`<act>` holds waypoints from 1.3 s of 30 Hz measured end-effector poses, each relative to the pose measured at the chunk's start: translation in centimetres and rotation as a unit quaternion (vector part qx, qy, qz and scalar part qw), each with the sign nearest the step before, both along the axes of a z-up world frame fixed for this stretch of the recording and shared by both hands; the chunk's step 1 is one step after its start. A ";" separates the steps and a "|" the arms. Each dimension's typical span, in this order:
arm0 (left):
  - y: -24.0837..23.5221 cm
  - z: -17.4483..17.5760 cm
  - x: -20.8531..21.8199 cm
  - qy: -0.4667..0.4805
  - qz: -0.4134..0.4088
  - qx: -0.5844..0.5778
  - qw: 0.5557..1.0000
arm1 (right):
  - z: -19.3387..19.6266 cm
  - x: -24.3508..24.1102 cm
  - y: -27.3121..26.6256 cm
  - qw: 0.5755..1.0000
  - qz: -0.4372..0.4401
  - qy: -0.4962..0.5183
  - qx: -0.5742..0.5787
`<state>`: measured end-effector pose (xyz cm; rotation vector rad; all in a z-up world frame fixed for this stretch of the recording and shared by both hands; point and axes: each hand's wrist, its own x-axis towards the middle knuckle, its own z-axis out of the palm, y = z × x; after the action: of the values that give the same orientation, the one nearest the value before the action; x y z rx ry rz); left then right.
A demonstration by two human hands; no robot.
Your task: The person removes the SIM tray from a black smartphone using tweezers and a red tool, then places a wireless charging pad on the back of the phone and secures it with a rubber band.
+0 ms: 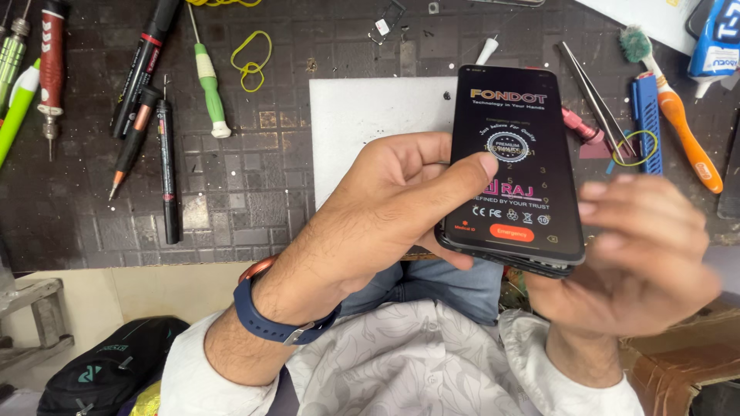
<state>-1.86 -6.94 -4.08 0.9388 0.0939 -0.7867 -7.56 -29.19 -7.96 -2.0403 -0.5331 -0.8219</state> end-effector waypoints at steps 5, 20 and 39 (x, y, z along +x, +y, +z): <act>-0.2 0.1 -0.1 -0.012 -0.003 0.040 0.999 | -0.1 -1.5 0.0 1.000 -0.004 0.020 -0.003; -0.6 -0.1 -0.3 -0.014 0.007 0.038 0.999 | 0.8 -0.9 -0.6 0.997 0.055 -0.023 -0.049; 0.8 -1.9 -0.7 -0.068 -0.030 0.035 0.997 | 1.8 -0.4 2.4 0.993 0.113 0.018 0.012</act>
<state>-2.56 -6.10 -5.94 1.0635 -0.0263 -0.7756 -7.96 -26.84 -6.14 -1.9255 -0.7153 -0.6506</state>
